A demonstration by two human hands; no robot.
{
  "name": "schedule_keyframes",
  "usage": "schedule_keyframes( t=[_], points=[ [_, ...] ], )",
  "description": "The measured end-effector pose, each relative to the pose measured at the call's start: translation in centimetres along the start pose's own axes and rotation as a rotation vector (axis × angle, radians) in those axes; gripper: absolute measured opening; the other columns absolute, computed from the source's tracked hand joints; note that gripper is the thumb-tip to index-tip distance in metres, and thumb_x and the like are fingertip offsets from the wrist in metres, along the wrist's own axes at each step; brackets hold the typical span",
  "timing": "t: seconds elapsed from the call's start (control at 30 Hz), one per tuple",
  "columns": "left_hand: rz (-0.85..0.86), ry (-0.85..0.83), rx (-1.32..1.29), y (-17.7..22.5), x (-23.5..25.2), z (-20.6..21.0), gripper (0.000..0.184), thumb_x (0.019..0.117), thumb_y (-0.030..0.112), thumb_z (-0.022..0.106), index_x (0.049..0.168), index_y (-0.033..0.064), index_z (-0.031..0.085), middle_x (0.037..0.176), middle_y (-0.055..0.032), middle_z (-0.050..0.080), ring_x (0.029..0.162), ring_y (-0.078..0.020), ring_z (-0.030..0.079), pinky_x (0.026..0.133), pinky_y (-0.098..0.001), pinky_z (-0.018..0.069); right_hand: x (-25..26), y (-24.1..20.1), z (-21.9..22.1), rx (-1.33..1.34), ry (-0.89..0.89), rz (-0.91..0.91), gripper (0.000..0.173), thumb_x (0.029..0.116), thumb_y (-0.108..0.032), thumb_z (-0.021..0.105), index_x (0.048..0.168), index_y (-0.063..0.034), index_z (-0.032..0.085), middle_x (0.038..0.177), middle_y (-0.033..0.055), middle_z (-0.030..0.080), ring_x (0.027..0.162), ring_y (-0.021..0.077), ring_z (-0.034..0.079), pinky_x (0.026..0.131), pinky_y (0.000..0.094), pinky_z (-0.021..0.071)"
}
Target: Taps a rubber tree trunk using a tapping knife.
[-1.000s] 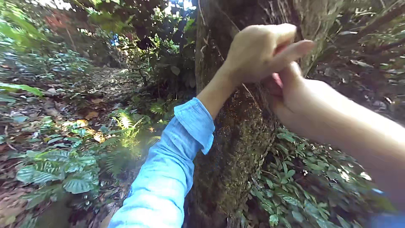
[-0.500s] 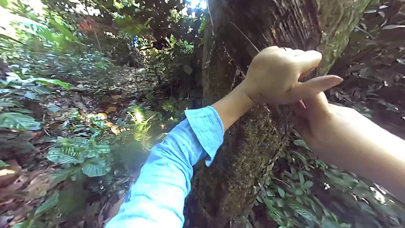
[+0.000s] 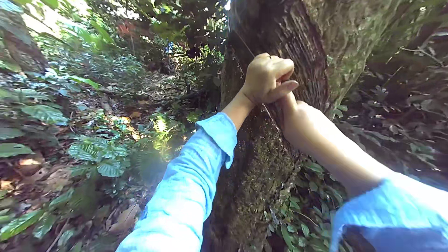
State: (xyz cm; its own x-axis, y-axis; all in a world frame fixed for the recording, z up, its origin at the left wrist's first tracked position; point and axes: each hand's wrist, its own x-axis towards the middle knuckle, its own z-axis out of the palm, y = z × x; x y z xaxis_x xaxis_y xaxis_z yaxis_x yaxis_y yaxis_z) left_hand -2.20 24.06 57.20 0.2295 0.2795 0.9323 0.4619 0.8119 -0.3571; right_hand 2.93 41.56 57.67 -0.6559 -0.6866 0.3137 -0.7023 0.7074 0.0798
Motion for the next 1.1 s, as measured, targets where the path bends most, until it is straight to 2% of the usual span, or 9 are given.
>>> schedule_keyframes(
  t=[0.17,0.27,0.4,0.57,0.63,0.77,0.9,1.0,1.1],
  points=[
    [-0.295,-0.41,0.048,7.0,1.4,-1.8,0.068,0.1033,0.053,0.038,0.068,0.0006,0.063,0.064,-0.0121,0.062,0.068,-0.0258,0.066,0.078,-0.0435,0.0508,-2.9,3.1,2.5,0.16,0.002,-0.088,0.04,0.1037,-0.005,0.053,0.141,-0.0021,0.039,0.097,0.0265,0.064,0.089,0.0472,0.068,0.075,0.0627,0.0539],
    [-0.083,-0.2,-0.03,5.7,-0.3,0.5,0.065,0.0974,0.052,0.037,0.06,0.0037,0.059,0.054,-0.0095,0.057,0.054,-0.0248,0.059,0.06,-0.0443,0.0444,-4.1,3.1,1.7,0.147,-0.018,-0.084,0.041,0.1056,-0.008,0.051,0.144,-0.0056,0.038,0.092,0.0253,0.066,0.087,0.0472,0.069,0.073,0.062,0.0537],
    [-0.141,-0.223,0.06,3.4,-0.1,0.4,0.061,0.0974,0.045,0.036,0.064,0.0013,0.062,0.06,-0.0128,0.062,0.062,-0.0283,0.063,0.072,-0.0492,0.0475,-1.1,2.8,1.7,0.176,-0.028,-0.089,0.049,0.1067,-0.009,0.047,0.152,-0.0076,0.027,0.091,0.0266,0.065,0.089,0.0497,0.068,0.075,0.0648,0.0529],
    [-0.396,-0.41,0.034,12.6,1.2,-0.7,0.058,0.1045,0.038,0.046,0.069,-0.0037,0.064,0.064,-0.015,0.062,0.069,-0.0278,0.066,0.079,-0.0423,0.0513,-6.9,5.5,3.4,0.238,-0.121,-0.089,0.042,0.1046,-0.006,0.053,0.143,0.0013,0.038,0.104,0.028,0.064,0.098,0.0473,0.067,0.084,0.0625,0.0524],
    [-0.219,-0.304,0.003,10.4,-0.7,1.4,0.058,0.0948,0.046,0.043,0.062,0.0016,0.061,0.056,-0.0119,0.059,0.058,-0.0276,0.062,0.066,-0.0471,0.0464,-6.8,5.6,2.7,0.206,-0.124,-0.1,0.045,0.1046,-0.007,0.052,0.147,-0.0026,0.035,0.098,0.0268,0.065,0.092,0.0471,0.068,0.079,0.0623,0.0526],
    [-0.164,-0.324,0.072,5.6,-0.7,1.0,0.069,0.0974,0.054,0.029,0.063,0.0028,0.06,0.059,-0.0123,0.061,0.06,-0.0275,0.063,0.071,-0.0486,0.0472,-2.9,4.1,2.8,0.242,-0.071,-0.085,0.045,0.1068,-0.01,0.048,0.149,-0.008,0.031,0.099,0.0265,0.065,0.094,0.0486,0.068,0.078,0.0639,0.0534],
    [-0.223,-0.358,0.106,10.6,-1.6,0.3,0.075,0.0995,0.06,0.03,0.063,0.0025,0.06,0.059,-0.0091,0.058,0.063,-0.0228,0.061,0.077,-0.0438,0.0487,-6.1,4.9,4.3,0.262,-0.144,-0.053,0.037,0.1075,-0.009,0.046,0.144,-0.0012,0.04,0.111,0.0283,0.062,0.098,0.0463,0.067,0.083,0.0604,0.0537],
    [-0.094,-0.268,0.037,8.1,-2.2,0.9,0.075,0.0984,0.061,0.026,0.061,0.0051,0.059,0.054,-0.0085,0.058,0.054,-0.0233,0.058,0.063,-0.0442,0.0463,-5.5,3.6,3.2,0.219,-0.195,-0.003,0.043,0.1069,-0.008,0.047,0.148,-0.0052,0.035,0.113,0.0283,0.061,0.099,0.047,0.067,0.082,0.0606,0.0534],
    [-0.177,-0.3,0.056,7.1,-1.6,0.8,0.069,0.0974,0.056,0.032,0.062,0.0035,0.061,0.057,-0.0106,0.06,0.058,-0.0254,0.062,0.071,-0.0468,0.0477,-3.9,4.0,3.7,0.225,-0.112,-0.057,0.043,0.1064,-0.009,0.049,0.147,-0.0063,0.034,0.104,0.0264,0.064,0.094,0.0475,0.068,0.077,0.0621,0.0544]
  ],
)
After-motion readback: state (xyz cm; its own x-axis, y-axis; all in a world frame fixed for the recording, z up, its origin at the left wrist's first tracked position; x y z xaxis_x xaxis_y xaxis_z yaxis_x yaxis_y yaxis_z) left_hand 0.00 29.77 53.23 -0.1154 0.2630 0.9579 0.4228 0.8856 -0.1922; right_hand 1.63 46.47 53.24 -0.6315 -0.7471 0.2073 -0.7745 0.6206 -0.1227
